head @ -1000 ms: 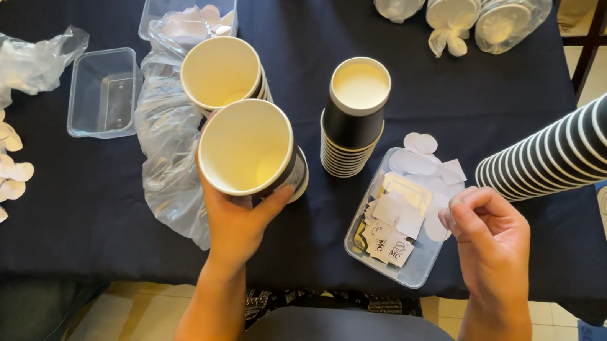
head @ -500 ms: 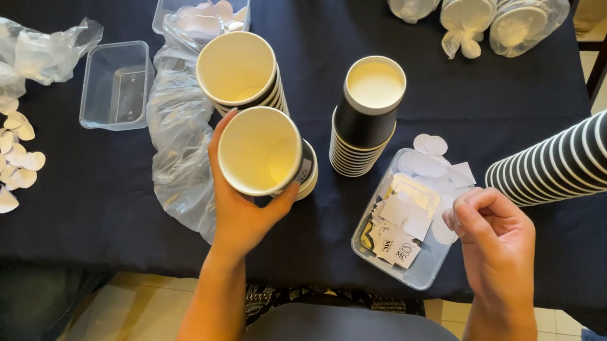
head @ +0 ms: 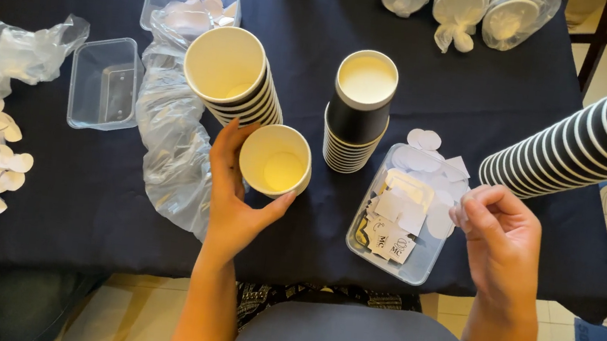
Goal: Applying small logo stickers to the side of paper coffee cups.
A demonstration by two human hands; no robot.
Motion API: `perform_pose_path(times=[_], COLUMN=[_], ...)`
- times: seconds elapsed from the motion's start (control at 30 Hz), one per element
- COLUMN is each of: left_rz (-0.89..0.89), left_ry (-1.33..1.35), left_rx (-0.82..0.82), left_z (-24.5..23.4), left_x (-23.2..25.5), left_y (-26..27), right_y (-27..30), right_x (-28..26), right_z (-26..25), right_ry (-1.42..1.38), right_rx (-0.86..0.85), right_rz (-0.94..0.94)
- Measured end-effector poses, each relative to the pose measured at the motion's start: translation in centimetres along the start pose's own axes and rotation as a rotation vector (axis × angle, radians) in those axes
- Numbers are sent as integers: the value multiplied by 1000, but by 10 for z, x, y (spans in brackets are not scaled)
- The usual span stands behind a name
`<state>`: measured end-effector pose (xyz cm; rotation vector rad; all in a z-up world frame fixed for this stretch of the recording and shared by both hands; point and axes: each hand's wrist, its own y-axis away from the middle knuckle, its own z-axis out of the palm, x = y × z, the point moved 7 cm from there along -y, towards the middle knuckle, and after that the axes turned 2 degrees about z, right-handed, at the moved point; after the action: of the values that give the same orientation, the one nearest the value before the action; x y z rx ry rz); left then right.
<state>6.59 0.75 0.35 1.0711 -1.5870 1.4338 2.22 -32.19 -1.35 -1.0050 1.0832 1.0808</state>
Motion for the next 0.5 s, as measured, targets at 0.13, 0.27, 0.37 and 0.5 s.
perform_pose_path(times=[0.13,0.27,0.37,0.5], left_rz=[-9,284,316,300], left_ry=[-223,-155,-110,-149], left_rx=[43,39,-45,-125], left_z=[-7,-7,4,19], left_x=[28,60,68,66], left_y=[10,22,24,25], right_y=[0,1,-4,-5], right_x=[8,16,19,61], right_z=[-17,-33,-23,0], right_ry=[6,265,793,1351], right_rx=[62,149,54,-339], right_rz=[7,19,-63,-172])
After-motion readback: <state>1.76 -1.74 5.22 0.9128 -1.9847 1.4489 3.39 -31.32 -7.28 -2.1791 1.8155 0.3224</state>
